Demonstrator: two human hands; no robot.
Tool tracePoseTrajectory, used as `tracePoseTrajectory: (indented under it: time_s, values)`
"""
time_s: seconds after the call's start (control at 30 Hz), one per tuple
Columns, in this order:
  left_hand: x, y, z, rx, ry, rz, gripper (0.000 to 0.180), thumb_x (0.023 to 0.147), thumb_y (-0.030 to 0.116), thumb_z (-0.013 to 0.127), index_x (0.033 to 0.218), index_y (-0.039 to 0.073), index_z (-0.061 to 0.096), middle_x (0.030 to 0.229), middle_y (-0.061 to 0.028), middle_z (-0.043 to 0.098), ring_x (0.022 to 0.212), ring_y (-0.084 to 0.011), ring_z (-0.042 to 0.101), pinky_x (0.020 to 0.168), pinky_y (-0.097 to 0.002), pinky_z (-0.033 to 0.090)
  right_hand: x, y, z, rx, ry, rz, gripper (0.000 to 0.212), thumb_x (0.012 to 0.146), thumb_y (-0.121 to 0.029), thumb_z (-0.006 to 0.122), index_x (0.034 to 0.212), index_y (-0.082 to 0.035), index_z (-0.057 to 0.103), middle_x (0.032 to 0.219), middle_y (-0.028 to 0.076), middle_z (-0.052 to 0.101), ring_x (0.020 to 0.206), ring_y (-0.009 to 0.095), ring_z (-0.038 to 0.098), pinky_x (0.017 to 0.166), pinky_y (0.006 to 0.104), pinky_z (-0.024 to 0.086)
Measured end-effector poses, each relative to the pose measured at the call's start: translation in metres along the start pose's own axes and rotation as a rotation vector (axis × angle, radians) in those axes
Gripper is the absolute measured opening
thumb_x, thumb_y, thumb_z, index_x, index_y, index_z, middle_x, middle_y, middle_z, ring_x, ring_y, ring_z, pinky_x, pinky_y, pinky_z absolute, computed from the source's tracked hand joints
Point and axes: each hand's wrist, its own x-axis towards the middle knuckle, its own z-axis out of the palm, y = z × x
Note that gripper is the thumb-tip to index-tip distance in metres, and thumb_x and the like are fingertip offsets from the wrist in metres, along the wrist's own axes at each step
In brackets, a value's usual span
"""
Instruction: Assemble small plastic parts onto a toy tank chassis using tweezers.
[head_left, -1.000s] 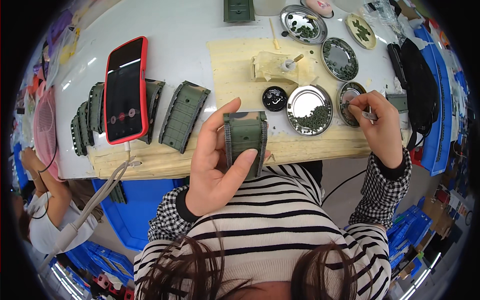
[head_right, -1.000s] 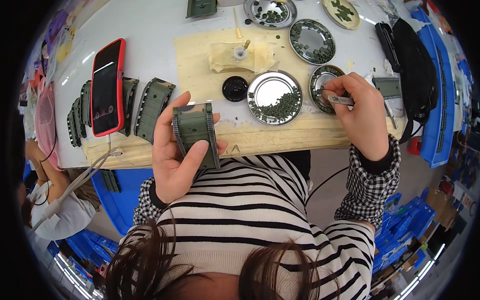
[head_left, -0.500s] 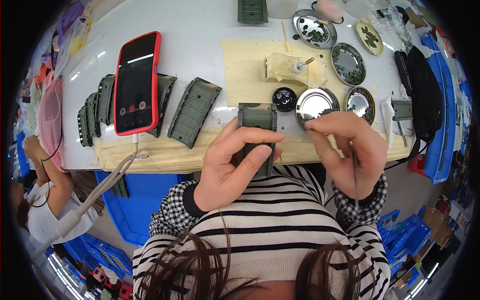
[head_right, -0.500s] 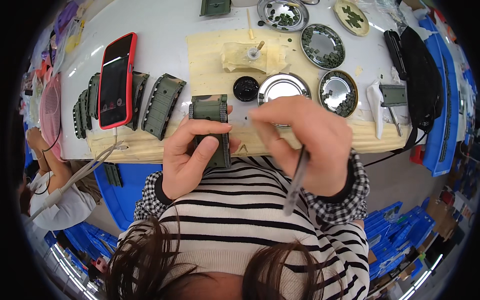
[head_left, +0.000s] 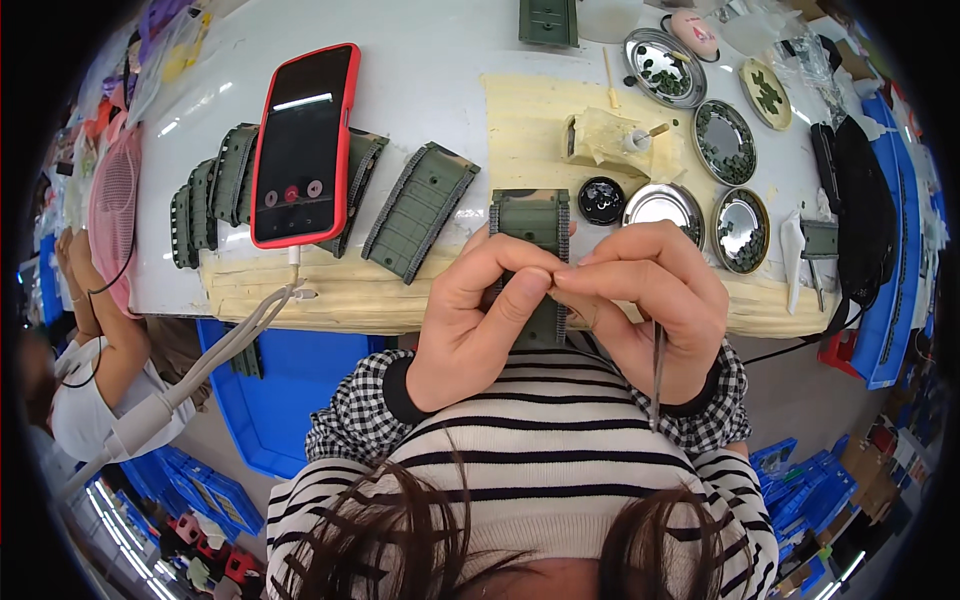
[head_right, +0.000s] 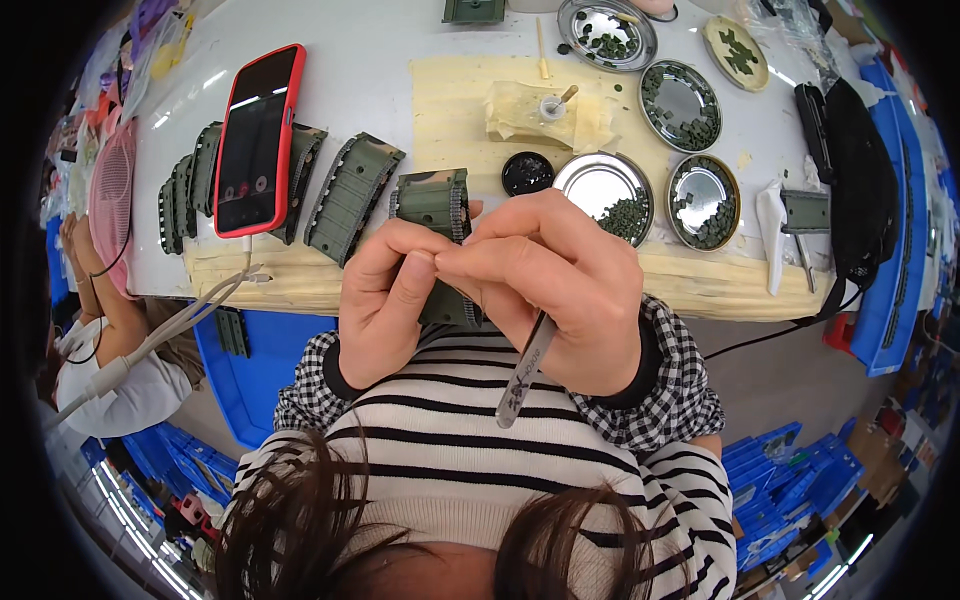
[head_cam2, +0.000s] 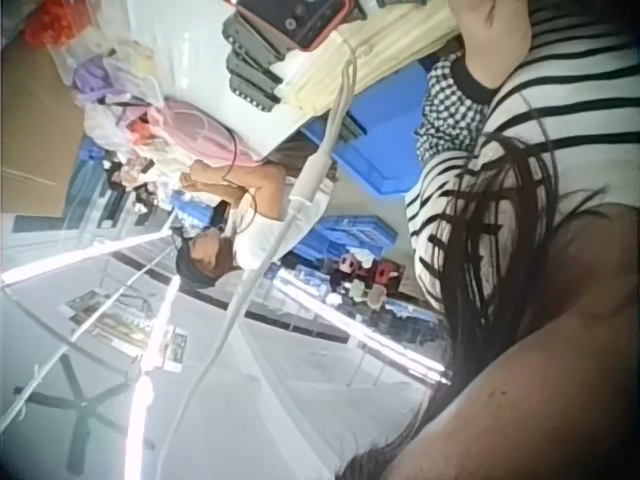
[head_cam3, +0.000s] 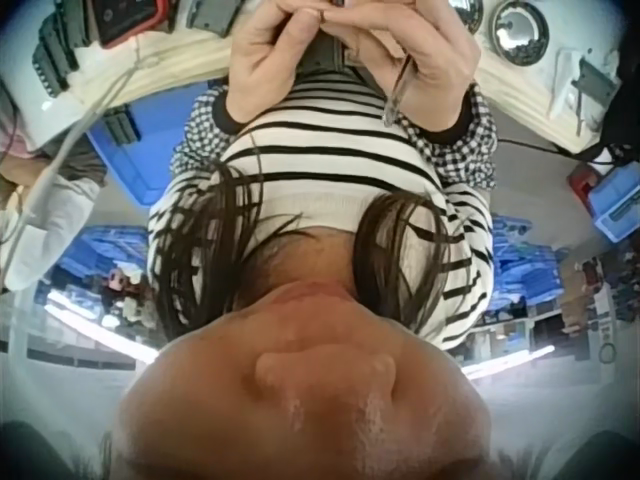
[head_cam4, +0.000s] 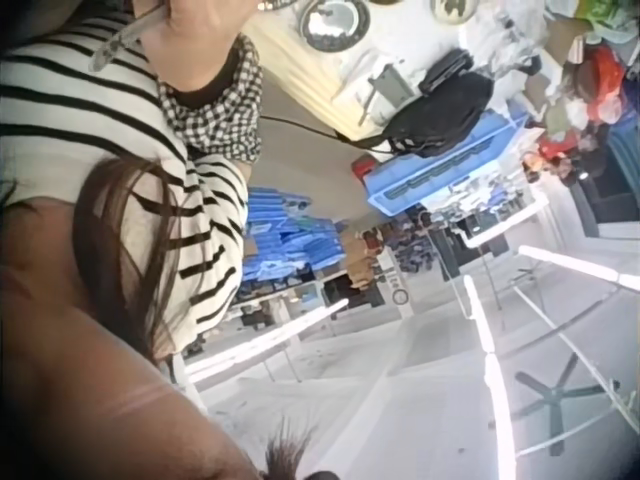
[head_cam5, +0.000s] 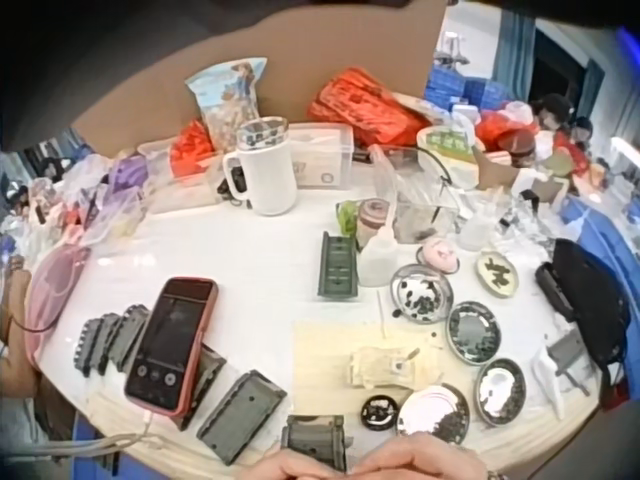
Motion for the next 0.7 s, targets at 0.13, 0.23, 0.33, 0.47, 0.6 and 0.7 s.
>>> tracePoseTrajectory:
  time_s: [0.13,0.23,0.33,0.47,0.6,0.7]
  values:
    - [0.002,-0.002,-0.001,0.147,0.03,0.091,0.015,0.097,0.013,0.054,0.099,0.001,0.063,0.097,-0.0075,0.057,0.088,-0.0125,0.051,0.08,-0.0235,0.04,-0.001,0.004,-0.01,-0.239,-0.129,-0.199,0.023,0.07,-0.004,0.073,0.092,-0.001,0.069,0.082,0.008,0.062,0.061,0.017,0.06,0.049,0.0263,0.045]
    - [0.002,-0.001,-0.005,0.288,-0.003,0.136,0.015,0.096,0.011,0.054,0.104,0.001,0.062,0.1,-0.0096,0.059,0.09,-0.015,0.053,0.082,-0.0248,0.042,-0.001,0.003,-0.014,-0.451,-0.204,-0.332,0.022,0.07,-0.009,0.072,0.09,0.0,0.067,0.082,0.009,0.063,0.06,0.016,0.06,0.047,0.0251,0.042]
    - [0.003,0.002,0.001,0.325,0.056,0.193,0.026,0.095,0.006,0.054,0.12,0.0,0.055,0.103,-0.0121,0.062,0.096,-0.0174,0.056,0.085,-0.0265,0.044,0.005,0.004,-0.012,-0.327,-0.078,-0.254,0.021,0.068,-0.005,0.074,0.087,0.0,0.066,0.08,0.009,0.062,0.06,0.019,0.06,0.048,0.026,0.044]
    - [-0.001,0.006,0.014,0.176,0.156,0.155,0.054,0.09,-0.002,0.054,0.141,-0.001,0.037,0.102,-0.0145,0.065,0.092,-0.0193,0.062,0.083,-0.0267,0.047,0.013,0.001,-0.007,-0.229,0.044,-0.136,0.022,0.065,0.002,0.075,0.084,0.0,0.065,0.078,0.01,0.06,0.06,0.022,0.06,0.05,0.0282,0.048]
    - [0.001,0.015,0.007,0.407,0.051,0.164,0.068,0.084,-0.005,0.057,0.146,-0.001,0.029,0.097,-0.0159,0.066,0.077,-0.0183,0.064,0.073,-0.0248,0.049,0.016,0.005,-0.001,-0.224,0.035,-0.145,0.024,0.066,0.002,0.075,0.087,-0.001,0.064,0.079,0.009,0.059,0.058,0.021,0.059,0.05,0.029,0.048]
    - [0.001,0.018,0.004,0.576,0.011,0.213,0.068,0.082,-0.005,0.06,0.145,-0.001,0.033,0.087,-0.0159,0.065,0.068,-0.019,0.063,0.067,-0.0249,0.049,0.017,0.005,0.0,-0.234,0.013,-0.154,0.026,0.066,0.002,0.073,0.089,0.0,0.063,0.08,0.008,0.058,0.057,0.021,0.059,0.049,0.0289,0.048]
